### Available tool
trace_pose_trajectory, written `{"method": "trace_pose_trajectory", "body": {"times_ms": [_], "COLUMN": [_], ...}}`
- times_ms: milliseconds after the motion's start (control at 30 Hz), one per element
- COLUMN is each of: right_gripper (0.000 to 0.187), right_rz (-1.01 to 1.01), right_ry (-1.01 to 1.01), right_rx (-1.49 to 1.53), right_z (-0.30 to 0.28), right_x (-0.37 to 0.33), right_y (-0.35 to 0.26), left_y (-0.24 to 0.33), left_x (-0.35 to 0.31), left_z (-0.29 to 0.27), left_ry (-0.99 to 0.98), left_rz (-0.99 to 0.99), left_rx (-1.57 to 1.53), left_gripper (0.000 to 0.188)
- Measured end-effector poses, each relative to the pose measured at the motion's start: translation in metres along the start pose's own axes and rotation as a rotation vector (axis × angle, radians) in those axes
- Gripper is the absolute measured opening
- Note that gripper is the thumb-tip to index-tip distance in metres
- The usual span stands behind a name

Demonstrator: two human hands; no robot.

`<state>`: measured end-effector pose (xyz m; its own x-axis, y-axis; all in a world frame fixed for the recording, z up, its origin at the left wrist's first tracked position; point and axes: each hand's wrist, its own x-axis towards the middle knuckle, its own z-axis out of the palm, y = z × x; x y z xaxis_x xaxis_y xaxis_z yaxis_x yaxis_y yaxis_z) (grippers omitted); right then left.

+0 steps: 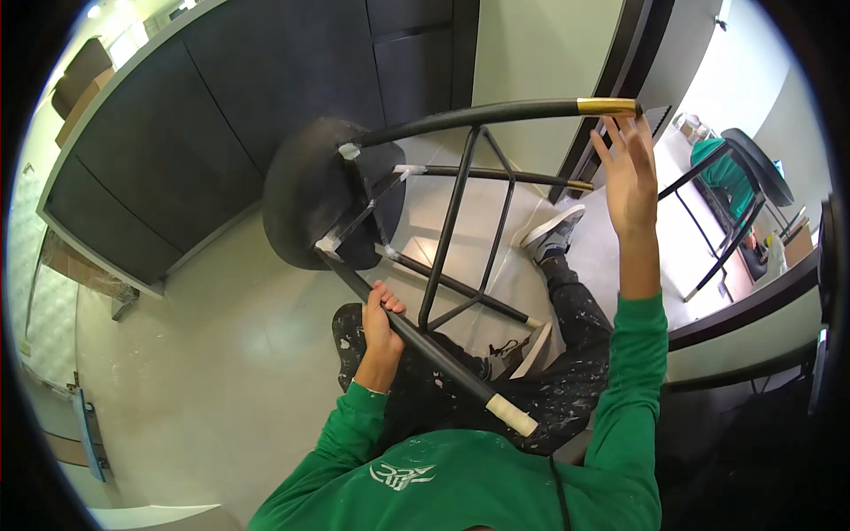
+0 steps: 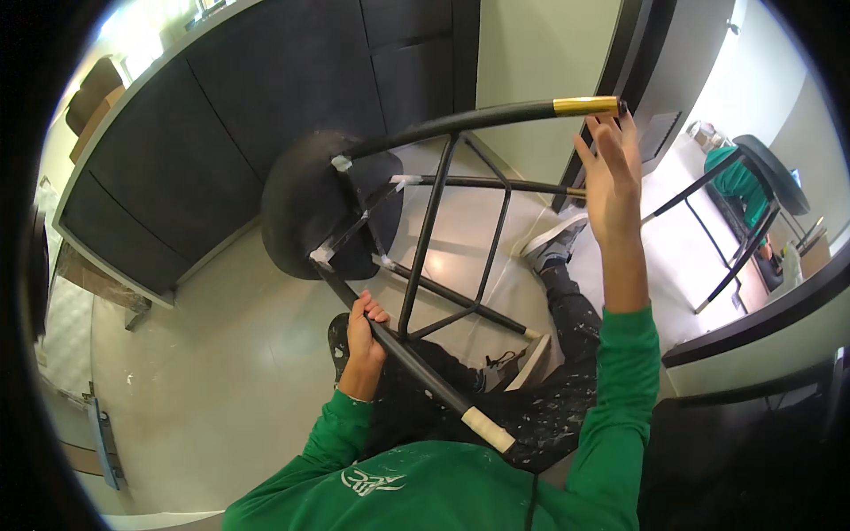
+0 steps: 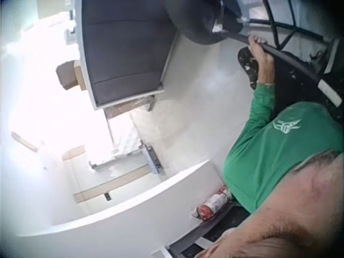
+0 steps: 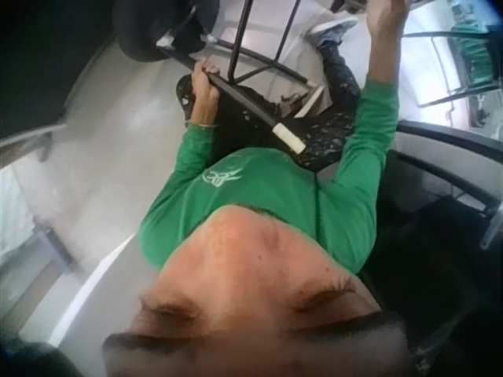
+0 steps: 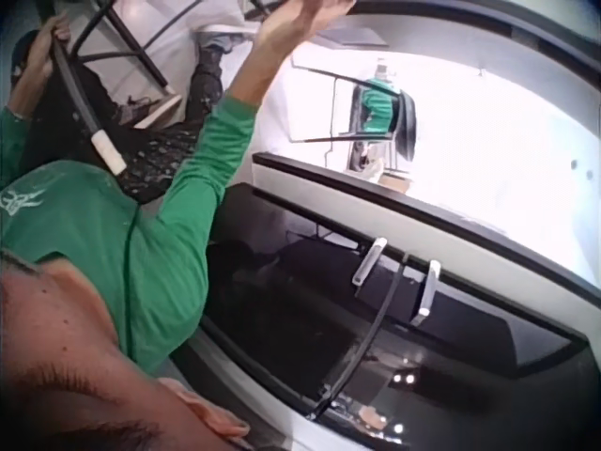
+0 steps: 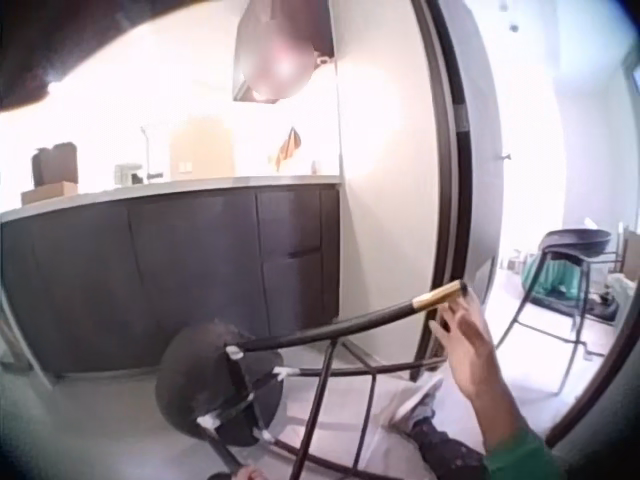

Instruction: The person wraps masking tape around the bottom of the black legs of a stool while sitting on the floor, handling the stool and the roll of tape.

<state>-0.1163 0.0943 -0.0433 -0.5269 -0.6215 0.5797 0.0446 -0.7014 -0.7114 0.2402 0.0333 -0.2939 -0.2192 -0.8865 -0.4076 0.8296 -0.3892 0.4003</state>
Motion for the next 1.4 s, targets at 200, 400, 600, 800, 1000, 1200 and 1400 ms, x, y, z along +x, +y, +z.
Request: {"method": "trace_pose_trajectory", "body": {"times_ms": [200,400,600,800,1000,1200,1400], "right_gripper": [0.029,0.048,0.049,0.049,0.047,0.046,0.045], "right_rz": [0.132,0.277,0.316,0.305,0.296,0.286,0.288], "right_ry": [0.224,0.241,0.196,0.096,-0.011,-0.046,-0.125], "right_rx": [0.437,0.577,0.579,0.544,0.526,0.520,0.510], "right_z": [0.042,0.061,0.062,0.078,0.104,0.103,0.125], "right_x": [0.047,0.036,0.032,0.012,-0.004,-0.007,-0.004], "right_y": [-0.016,-0.014,-0.015,-0.013,-0.018,-0.012,0.005], "left_y": [-0.013,-0.047,-0.064,-0.054,-0.069,-0.065,-0.061], "left_x": [-0.008,-0.015,-0.005,0.004,0.009,0.023,0.047], "left_z": [-0.014,-0.040,-0.039,-0.062,-0.070,-0.081,-0.086], "left_ry": [-0.005,0.085,0.159,0.142,0.196,0.199,0.212], "left_rz": [0.047,0.162,0.208,0.319,0.373,0.396,0.385], "left_rx": [-0.020,0.009,0.076,0.179,0.221,0.250,0.228], "left_gripper": [0.018,0.018,0.010,0.008,0.006,0.008,0.013]}}
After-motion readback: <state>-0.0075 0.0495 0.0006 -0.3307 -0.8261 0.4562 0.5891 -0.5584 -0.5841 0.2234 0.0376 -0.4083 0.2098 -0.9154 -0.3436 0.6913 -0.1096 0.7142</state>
